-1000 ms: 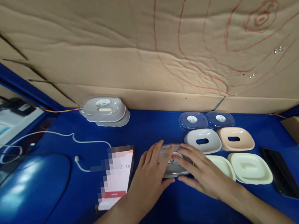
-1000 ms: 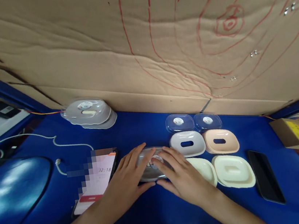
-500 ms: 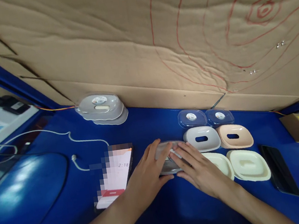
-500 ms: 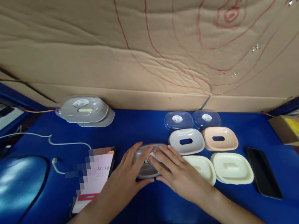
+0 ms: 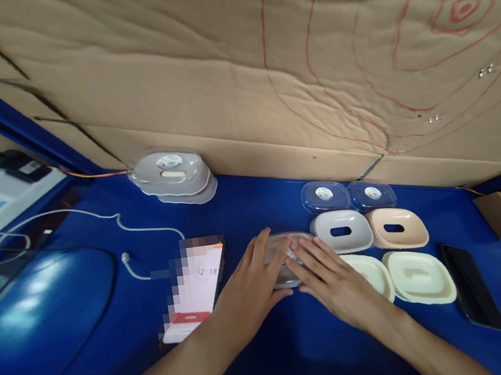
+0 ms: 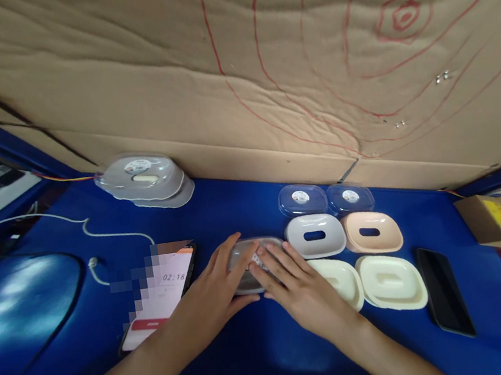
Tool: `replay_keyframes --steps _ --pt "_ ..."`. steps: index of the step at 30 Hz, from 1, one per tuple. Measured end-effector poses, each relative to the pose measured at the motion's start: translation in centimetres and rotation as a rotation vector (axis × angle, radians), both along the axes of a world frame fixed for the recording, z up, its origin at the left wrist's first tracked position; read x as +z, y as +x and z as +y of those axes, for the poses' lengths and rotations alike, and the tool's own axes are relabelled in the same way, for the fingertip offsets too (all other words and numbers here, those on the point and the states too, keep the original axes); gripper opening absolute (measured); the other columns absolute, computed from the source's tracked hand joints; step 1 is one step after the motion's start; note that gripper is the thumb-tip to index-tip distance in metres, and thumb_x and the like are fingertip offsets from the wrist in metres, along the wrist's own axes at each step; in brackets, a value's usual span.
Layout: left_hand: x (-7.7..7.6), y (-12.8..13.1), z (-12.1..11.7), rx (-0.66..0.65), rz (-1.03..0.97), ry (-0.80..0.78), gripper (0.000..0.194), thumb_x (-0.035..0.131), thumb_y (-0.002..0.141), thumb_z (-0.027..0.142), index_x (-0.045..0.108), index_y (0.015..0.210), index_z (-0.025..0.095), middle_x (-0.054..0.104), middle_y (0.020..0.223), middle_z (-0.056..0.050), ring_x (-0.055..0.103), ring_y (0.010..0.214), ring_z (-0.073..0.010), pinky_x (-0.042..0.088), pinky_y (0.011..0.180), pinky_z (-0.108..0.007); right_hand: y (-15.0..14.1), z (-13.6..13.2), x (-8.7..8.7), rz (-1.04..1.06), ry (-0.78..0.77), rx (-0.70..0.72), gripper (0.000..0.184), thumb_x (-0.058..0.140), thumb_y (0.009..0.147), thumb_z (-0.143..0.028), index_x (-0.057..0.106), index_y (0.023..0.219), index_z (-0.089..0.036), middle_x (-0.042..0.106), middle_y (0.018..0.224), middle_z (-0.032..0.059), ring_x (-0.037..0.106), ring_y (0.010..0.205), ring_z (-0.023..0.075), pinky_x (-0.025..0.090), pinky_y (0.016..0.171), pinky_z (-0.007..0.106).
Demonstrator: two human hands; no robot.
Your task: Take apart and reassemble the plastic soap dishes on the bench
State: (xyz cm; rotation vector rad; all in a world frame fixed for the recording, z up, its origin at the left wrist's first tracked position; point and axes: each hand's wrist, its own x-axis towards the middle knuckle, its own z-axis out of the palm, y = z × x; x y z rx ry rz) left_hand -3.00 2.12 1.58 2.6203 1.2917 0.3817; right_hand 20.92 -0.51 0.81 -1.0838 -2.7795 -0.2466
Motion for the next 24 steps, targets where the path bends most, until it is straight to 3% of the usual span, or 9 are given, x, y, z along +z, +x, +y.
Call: replay_keyframes --steps 8,12,24 --pt "0.2 0.2 0.1 -0.001 0.043 0.025 0.099 0.092 0.08 0.035 0.036 0.16 0.02 0.041 0.163 -0.03 0.055 0.143 -0.0456 0.055 0.111 -0.057 0.0 -0.1 -0.1 0.027 -0.024 0.001 0.068 0.057 0.107 -0.02 0.028 0.168 -0.014 0.028 0.174 0.0149 0.023 0.163 0.0336 0.035 0.13 0.059" --pt "-0.1 0.2 0.3 -0.002 0.016 0.028 0.087 0.084 0.089 0.036 0.036 0.16 0.024 0.041 0.164 -0.026 0.054 0.145 -0.0439 0.054 0.112 -0.057 0.2 0.0 -0.2 0.035 -0.05 -0.003 0.07 0.056 0.106 -0.014 0.025 0.169 -0.015 0.027 0.175 0.0146 0.023 0.163 0.034 0.034 0.13 0.06" --pt "0.7 -0.8 1.2 -0.039 -0.179 -0.207 0.09 0.086 0.086 0.044 0.036 0.16 0.03 0.048 0.156 -0.019 0.051 0.144 -0.0417 0.051 0.113 -0.063 0.0 -0.1 0.1 0.08 -0.126 -0.024 0.064 0.053 0.109 -0.023 0.029 0.168 -0.019 0.04 0.17 0.0124 0.033 0.161 0.0303 0.037 0.129 0.057"
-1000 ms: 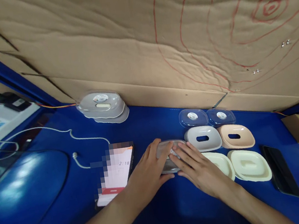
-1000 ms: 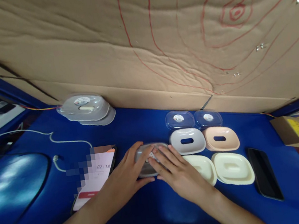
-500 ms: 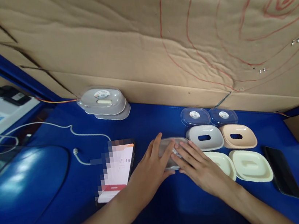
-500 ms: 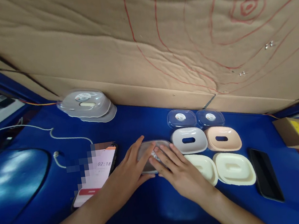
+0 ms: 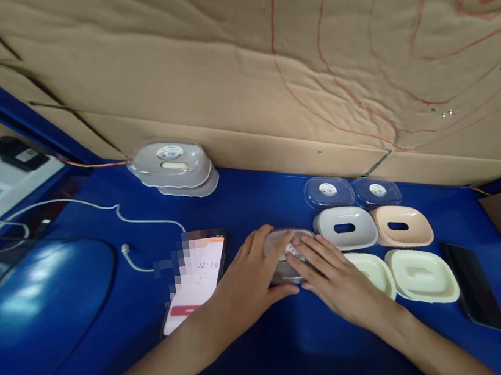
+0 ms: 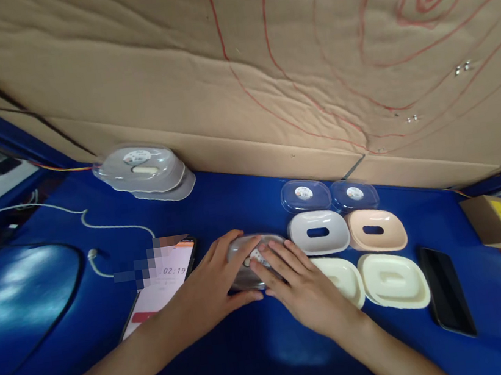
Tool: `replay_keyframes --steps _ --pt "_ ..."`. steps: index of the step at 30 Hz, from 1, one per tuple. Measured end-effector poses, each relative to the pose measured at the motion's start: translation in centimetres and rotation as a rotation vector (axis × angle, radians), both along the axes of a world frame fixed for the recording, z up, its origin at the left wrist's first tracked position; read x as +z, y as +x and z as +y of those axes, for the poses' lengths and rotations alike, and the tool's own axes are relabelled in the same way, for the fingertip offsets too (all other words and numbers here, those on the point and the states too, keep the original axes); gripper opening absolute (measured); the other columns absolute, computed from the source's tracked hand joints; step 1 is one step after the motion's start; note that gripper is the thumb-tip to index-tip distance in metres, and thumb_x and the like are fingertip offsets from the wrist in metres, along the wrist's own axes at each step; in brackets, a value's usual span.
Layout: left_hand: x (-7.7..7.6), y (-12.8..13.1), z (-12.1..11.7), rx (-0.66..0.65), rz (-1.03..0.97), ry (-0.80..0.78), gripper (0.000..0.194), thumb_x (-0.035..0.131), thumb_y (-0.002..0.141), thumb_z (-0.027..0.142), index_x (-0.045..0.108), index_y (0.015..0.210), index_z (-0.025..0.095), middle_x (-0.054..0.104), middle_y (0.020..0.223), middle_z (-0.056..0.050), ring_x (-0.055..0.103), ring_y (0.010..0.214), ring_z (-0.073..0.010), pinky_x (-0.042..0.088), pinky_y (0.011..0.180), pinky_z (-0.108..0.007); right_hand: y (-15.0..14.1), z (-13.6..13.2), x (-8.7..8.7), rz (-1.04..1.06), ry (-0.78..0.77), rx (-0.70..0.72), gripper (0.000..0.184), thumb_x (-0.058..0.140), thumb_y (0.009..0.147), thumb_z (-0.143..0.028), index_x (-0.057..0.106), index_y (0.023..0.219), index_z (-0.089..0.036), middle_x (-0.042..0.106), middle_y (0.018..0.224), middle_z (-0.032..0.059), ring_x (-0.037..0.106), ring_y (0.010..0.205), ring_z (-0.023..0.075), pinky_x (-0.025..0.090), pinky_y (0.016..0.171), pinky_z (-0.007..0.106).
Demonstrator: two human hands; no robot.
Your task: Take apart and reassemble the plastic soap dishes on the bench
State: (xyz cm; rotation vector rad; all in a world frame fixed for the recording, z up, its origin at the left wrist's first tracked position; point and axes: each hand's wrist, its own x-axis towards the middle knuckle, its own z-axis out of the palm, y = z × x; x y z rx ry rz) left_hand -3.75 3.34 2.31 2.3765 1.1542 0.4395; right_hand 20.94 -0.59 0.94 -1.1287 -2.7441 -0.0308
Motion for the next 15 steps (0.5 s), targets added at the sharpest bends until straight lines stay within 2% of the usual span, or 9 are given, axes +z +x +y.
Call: replay_keyframes --steps 7,12,15 --pt "0.2 -0.4 0.2 -0.032 -0.076 -0.103 0.093 0.081 0.092 0.041 0.024 0.165 0.033 0.04 0.163 -0.018 0.044 0.152 -0.0389 0.048 0.118 -0.063 0.0 -0.1 0.6 -0.039 0.066 0.023 0.059 0.052 0.11 -0.022 0.035 0.166 -0.019 0.048 0.166 0.0132 0.04 0.157 0.0305 0.037 0.129 0.058" --pt "0.3 -1.1 0.3 -0.12 -0.022 -0.091 0.112 0.083 0.088 0.016 0.009 0.17 0.035 0.032 0.169 -0.019 0.04 0.156 -0.0389 0.047 0.119 -0.061 0.0 -0.1 0.7 -0.029 0.07 0.038 0.063 0.055 0.108 -0.019 0.033 0.167 -0.02 0.046 0.167 0.0133 0.037 0.159 0.0305 0.036 0.129 0.059" --pt "0.3 -1.5 0.5 -0.163 -0.009 -0.081 0.116 0.081 0.088 0.01 0.004 0.171 0.036 0.029 0.171 -0.019 0.043 0.154 -0.0379 0.048 0.119 -0.06 0.1 -0.2 0.7 -0.026 0.07 0.046 0.064 0.056 0.108 -0.018 0.033 0.167 -0.021 0.046 0.167 0.0136 0.036 0.159 0.0311 0.037 0.128 0.06"
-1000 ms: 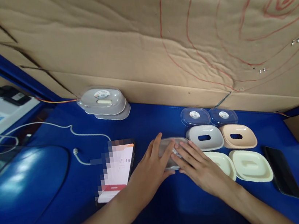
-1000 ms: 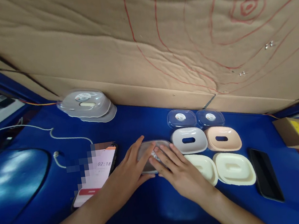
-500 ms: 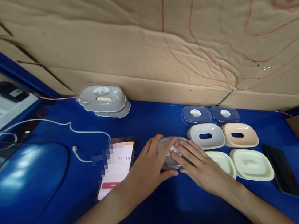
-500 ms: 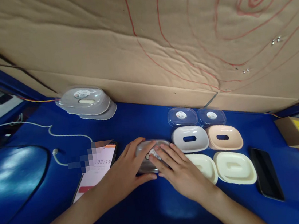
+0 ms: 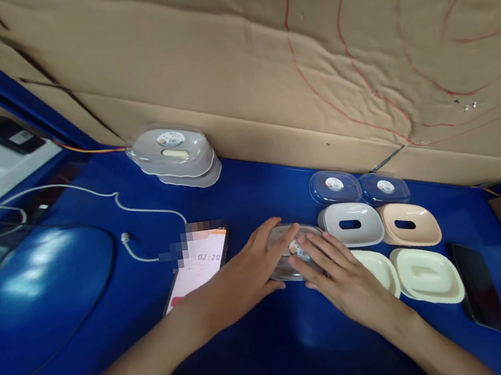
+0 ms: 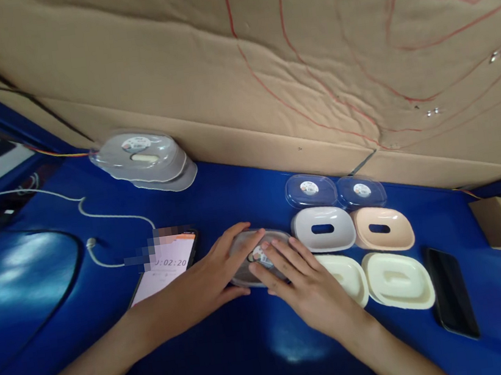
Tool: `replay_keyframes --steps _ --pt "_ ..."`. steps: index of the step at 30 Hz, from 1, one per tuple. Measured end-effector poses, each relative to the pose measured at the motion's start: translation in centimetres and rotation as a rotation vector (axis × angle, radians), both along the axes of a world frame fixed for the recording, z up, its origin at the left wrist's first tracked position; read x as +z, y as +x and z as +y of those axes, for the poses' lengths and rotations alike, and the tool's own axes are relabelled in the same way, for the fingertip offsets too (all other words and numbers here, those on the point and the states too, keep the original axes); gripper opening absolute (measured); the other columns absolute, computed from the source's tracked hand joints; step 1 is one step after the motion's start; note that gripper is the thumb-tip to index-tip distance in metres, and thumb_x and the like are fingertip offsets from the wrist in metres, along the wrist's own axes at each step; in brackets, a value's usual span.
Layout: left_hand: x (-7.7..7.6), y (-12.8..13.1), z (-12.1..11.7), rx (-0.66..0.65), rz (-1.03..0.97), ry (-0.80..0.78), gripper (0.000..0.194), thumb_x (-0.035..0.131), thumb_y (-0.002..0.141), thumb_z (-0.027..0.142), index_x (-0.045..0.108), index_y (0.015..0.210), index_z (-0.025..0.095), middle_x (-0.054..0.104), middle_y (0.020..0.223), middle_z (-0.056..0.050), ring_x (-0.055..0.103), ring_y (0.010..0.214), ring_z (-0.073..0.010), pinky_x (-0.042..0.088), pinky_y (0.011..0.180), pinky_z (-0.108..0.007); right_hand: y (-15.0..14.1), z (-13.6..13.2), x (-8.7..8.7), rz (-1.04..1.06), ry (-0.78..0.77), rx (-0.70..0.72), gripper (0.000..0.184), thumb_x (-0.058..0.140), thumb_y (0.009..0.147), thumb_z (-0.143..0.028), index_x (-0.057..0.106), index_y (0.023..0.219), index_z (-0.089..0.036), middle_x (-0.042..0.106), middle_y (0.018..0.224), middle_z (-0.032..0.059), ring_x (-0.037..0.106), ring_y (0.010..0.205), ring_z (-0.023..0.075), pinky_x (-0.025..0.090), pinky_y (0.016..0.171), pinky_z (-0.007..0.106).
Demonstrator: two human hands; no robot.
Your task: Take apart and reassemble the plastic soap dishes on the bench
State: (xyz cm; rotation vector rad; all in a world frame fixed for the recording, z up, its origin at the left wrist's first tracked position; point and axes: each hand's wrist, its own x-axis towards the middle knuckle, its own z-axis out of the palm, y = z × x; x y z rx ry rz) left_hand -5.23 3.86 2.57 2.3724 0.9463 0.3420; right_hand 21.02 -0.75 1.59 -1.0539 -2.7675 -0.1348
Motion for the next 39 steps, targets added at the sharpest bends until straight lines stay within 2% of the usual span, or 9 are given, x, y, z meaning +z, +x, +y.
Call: replay_keyframes --steps 9,15,19,22,25,27,30,36,39 --pt "-0.3 -0.2 0.6 -0.015 -0.042 0.01 0.112 0.084 0.085 0.01 0.014 0.17 0.033 0.038 0.164 -0.017 0.048 0.15 -0.0361 0.049 0.119 -0.055 0.1 -0.1 -0.3 0.026 -0.02 -0.001 0.069 0.059 0.107 -0.018 0.029 0.168 -0.023 0.042 0.169 0.0128 0.03 0.162 0.029 0.031 0.131 0.059" --pt "-0.3 0.2 0.5 -0.008 -0.028 0.012 0.109 0.081 0.088 0.009 0.012 0.169 0.034 0.04 0.161 -0.018 0.05 0.148 -0.0363 0.051 0.117 -0.056 0.0 -0.1 -0.5 0.019 -0.06 0.006 0.074 0.05 0.102 0.0 0.029 0.168 -0.024 0.038 0.171 0.0138 0.023 0.163 0.0306 0.031 0.13 0.062" --pt "-0.1 0.3 0.4 0.002 -0.018 0.029 0.105 0.079 0.09 0.012 0.013 0.169 0.031 0.04 0.162 -0.019 0.047 0.151 -0.037 0.049 0.118 -0.056 0.0 0.3 -0.4 0.065 -0.109 0.008 0.07 0.053 0.105 -0.008 0.028 0.169 -0.025 0.04 0.17 0.0133 0.024 0.163 0.0298 0.032 0.129 0.063" --pt "0.3 0.4 0.2 0.026 0.025 0.077 0.095 0.075 0.092 0.016 0.019 0.168 0.027 0.037 0.165 -0.021 0.041 0.154 -0.0394 0.047 0.118 -0.058 0.8 0.4 1.4 0.115 -0.157 -0.012 0.064 0.05 0.109 -0.017 0.029 0.168 -0.021 0.041 0.17 0.014 0.028 0.162 0.0287 0.036 0.129 0.059" --pt "0.4 0.8 0.2 0.123 0.079 0.217 0.088 0.074 0.088 0.018 0.03 0.165 0.024 0.036 0.166 -0.022 0.041 0.152 -0.0445 0.044 0.117 -0.065 2.8 -0.1 4.2 0.173 -0.207 -0.113 0.049 0.049 0.111 -0.025 0.046 0.159 -0.023 0.059 0.156 0.0117 0.051 0.15 0.0292 0.048 0.12 0.055" --pt "0.2 1.3 0.5 0.23 0.106 0.321 0.079 0.071 0.091 0.02 0.036 0.162 0.021 0.042 0.161 -0.024 0.047 0.145 -0.0462 0.044 0.114 -0.067 4.2 -0.8 5.7 0.183 -0.284 -0.169 0.03 0.049 0.111 -0.028 0.065 0.137 -0.025 0.075 0.129 0.0084 0.07 0.121 0.026 0.058 0.103 0.046" --pt "-0.4 1.7 1.2 0.367 0.119 0.438 0.065 0.06 0.099 0.018 0.039 0.161 0.017 0.047 0.155 -0.026 0.051 0.141 -0.0457 0.046 0.111 -0.065 5.5 -2.1 6.3 0.137 -0.406 -0.207 0.023 0.047 0.113 -0.03 0.067 0.103 -0.025 0.074 0.096 0.0028 0.071 0.086 0.0203 0.056 0.081 0.037" --pt "-0.1 1.8 0.9 0.44 0.144 0.545 0.051 0.054 0.102 0.011 0.05 0.152 0.022 0.053 0.149 -0.022 0.057 0.134 -0.0408 0.049 0.109 -0.062 3.8 -3.0 4.5 0.045 -0.474 -0.231 0.021 0.05 0.111 -0.031 0.064 0.097 -0.025 0.071 0.089 0.0013 0.069 0.085 0.0216 0.052 0.081 0.037" --pt "0.6 2.5 -0.7 0.338 0.127 0.542 0.04 0.054 0.104 0.015 0.057 0.144 0.019 0.062 0.136 -0.02 0.065 0.119 -0.037 0.055 0.098 -0.055 2.9 -2.6 4.5 0.114 -0.493 -0.152 0.015 0.052 0.11 -0.028 0.066 0.105 -0.025 0.074 0.097 0.0019 0.07 0.093 0.0213 0.054 0.088 0.037"
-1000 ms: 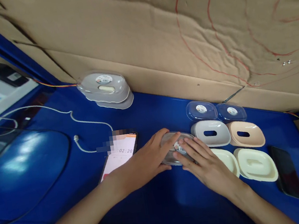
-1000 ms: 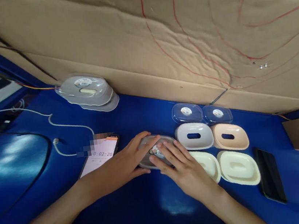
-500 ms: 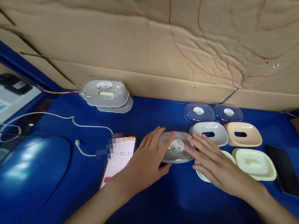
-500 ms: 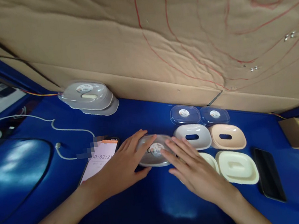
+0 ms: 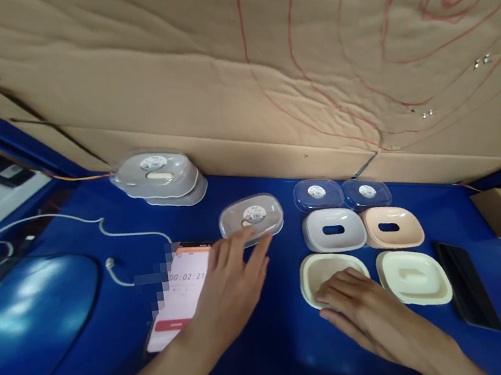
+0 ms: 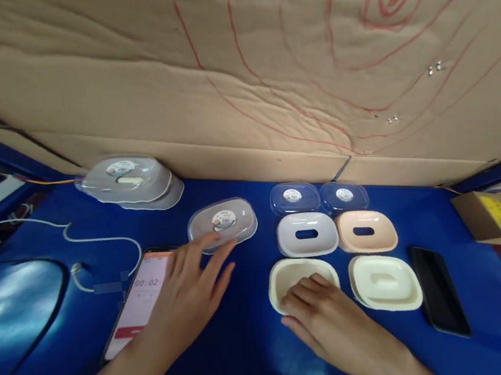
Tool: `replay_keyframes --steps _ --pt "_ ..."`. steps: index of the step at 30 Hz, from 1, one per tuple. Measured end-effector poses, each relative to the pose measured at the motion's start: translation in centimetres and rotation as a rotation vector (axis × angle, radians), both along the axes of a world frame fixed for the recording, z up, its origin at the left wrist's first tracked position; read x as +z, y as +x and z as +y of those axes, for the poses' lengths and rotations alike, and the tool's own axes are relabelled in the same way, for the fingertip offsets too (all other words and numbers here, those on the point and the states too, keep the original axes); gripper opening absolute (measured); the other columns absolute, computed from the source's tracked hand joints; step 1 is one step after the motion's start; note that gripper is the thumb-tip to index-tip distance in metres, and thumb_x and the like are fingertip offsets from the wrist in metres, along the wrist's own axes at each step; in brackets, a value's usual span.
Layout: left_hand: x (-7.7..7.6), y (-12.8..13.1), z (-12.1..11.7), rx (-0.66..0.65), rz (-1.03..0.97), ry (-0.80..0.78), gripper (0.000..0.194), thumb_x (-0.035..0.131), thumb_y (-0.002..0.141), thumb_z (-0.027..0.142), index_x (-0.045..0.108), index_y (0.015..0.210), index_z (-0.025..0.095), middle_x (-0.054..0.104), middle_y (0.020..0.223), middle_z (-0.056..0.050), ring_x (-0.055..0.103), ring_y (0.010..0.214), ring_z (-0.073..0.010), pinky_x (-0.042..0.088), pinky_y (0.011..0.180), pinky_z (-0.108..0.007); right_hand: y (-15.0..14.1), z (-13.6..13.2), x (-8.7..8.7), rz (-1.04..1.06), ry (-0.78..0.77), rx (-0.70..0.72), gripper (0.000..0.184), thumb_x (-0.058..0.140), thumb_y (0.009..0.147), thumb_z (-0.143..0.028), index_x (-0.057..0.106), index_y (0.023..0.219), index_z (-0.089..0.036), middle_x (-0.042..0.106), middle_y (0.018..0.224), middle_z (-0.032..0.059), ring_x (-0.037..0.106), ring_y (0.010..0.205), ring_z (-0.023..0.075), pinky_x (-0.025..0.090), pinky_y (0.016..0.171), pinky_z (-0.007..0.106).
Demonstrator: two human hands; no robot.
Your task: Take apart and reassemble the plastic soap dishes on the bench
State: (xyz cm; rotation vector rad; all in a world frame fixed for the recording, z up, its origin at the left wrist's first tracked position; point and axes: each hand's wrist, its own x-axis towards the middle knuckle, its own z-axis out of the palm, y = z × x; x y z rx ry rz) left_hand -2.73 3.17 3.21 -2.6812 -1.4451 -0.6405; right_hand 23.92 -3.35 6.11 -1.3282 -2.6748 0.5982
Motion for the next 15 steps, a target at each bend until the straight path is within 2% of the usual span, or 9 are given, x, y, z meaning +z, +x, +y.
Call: replay_keyframes --steps 1,3,4,6,8,11,13,15 --pt "0.1 0.4 -0.7 -0.115 -0.002 -0.028 0.038 0.053 0.104 0.017 0.058 0.142 0.018 0.065 0.132 -0.019 0.066 0.118 -0.0354 0.057 0.095 -0.051 0.0 0.2 0.1 0.061 -0.004 0.031 0.015 0.052 0.11 -0.026 0.067 0.108 -0.024 0.075 0.101 0.0019 0.07 0.096 0.0206 0.055 0.091 0.036" --pt "0.2 1.1 -1.9 -0.359 0.039 -0.133 0.04 0.057 0.104 0.021 0.057 0.144 0.018 0.064 0.139 -0.017 0.065 0.124 -0.0339 0.056 0.1 -0.05 0.6 0.7 0.1 0.172 0.043 0.034 0.017 0.05 0.111 -0.023 0.067 0.112 -0.024 0.076 0.109 0.0031 0.07 0.103 0.0196 0.055 0.094 0.035" --pt "0.1 1.4 -2.4 -0.452 0.067 -0.168 0.04 0.059 0.104 0.025 0.057 0.143 0.019 0.063 0.144 -0.016 0.062 0.13 -0.0343 0.053 0.105 -0.051 1.2 1.0 -0.1 0.19 0.101 -0.008 0.019 0.049 0.111 -0.021 0.067 0.117 -0.023 0.076 0.115 0.0046 0.07 0.108 0.0201 0.054 0.097 0.036" --pt "-0.2 1.7 -3.1 -0.527 0.126 -0.222 0.037 0.062 0.103 0.029 0.059 0.139 0.02 0.062 0.148 -0.015 0.058 0.137 -0.0335 0.049 0.112 -0.052 2.5 1.8 -0.9 0.123 0.256 -0.15 0.026 0.048 0.11 -0.02 0.064 0.131 -0.022 0.073 0.13 0.0091 0.067 0.121 0.0246 0.051 0.105 0.043" --pt "-0.5 1.7 -3.1 -0.542 0.164 -0.23 0.03 0.062 0.103 0.023 0.062 0.133 0.018 0.067 0.139 -0.014 0.06 0.134 -0.0318 0.05 0.109 -0.049 3.6 2.7 -2.1 0.001 0.387 -0.255 0.033 0.05 0.109 -0.021 0.062 0.14 -0.021 0.071 0.138 0.0118 0.065 0.128 0.0293 0.048 0.11 0.051" --pt "-0.6 1.3 -2.7 -0.522 0.177 -0.213 0.032 0.062 0.098 0.009 0.063 0.129 0.017 0.071 0.128 -0.012 0.066 0.123 -0.0304 0.053 0.099 -0.045 4.4 3.6 -3.2 -0.057 0.454 -0.25 0.033 0.053 0.108 -0.021 0.065 0.139 -0.022 0.075 0.133 0.01 0.07 0.12 0.0288 0.05 0.107 0.051" --pt "-0.6 1.1 -2.4 -0.478 0.162 -0.215 0.043 0.064 0.095 0.006 0.06 0.135 0.019 0.068 0.133 -0.014 0.067 0.121 -0.0305 0.054 0.098 -0.044 4.1 3.5 -3.1 -0.007 0.457 -0.219 0.035 0.055 0.108 -0.018 0.064 0.141 -0.024 0.077 0.128 0.0084 0.072 0.113 0.0264 0.053 0.1 0.046" --pt "-0.6 1.1 -2.4 -0.409 0.136 -0.21 0.05 0.068 0.095 0.01 0.055 0.142 0.021 0.063 0.142 -0.016 0.067 0.122 -0.0326 0.055 0.098 -0.046 3.3 2.9 -2.3 0.065 0.443 -0.182 0.038 0.056 0.107 -0.017 0.061 0.145 -0.023 0.077 0.127 0.0089 0.071 0.111 0.0253 0.053 0.097 0.044"
